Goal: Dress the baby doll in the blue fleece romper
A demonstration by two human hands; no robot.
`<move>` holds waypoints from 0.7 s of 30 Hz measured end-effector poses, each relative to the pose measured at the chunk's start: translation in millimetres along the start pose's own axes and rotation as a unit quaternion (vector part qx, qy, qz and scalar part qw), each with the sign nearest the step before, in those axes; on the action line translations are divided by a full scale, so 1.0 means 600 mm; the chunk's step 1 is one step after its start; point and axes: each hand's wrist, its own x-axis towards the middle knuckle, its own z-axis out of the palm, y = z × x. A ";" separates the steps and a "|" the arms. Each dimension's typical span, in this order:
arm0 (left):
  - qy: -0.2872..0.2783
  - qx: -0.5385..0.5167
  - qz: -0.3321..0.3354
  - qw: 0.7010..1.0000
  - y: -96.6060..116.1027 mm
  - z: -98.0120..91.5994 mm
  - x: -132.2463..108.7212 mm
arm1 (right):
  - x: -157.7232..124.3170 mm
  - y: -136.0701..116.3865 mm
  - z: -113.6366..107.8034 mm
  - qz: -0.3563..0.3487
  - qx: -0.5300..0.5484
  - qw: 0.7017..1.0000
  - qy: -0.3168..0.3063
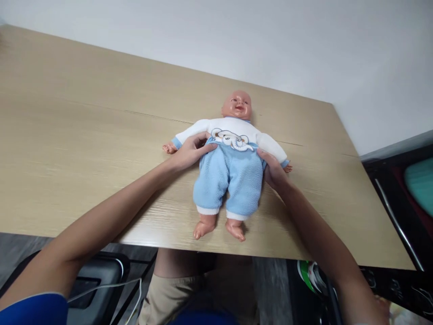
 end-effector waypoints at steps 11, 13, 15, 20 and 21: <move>-0.124 0.054 0.005 0.991 -0.008 -0.064 -0.030 | -0.026 -0.001 -0.050 -0.030 -0.124 0.989 -0.069; -0.115 0.035 0.000 0.993 -0.011 -0.057 -0.034 | -0.036 0.005 -0.036 0.017 -0.051 0.998 -0.045; -0.074 0.013 -0.016 0.997 -0.016 -0.043 -0.035 | -0.042 0.011 -0.015 0.060 0.023 0.998 -0.018; 0.003 -0.081 -0.057 0.995 -0.042 -0.016 -0.031 | -0.030 0.019 0.012 0.033 0.070 0.997 0.016; 0.001 -0.098 -0.059 0.993 -0.046 -0.014 -0.030 | -0.027 0.020 0.011 0.022 0.069 0.997 0.017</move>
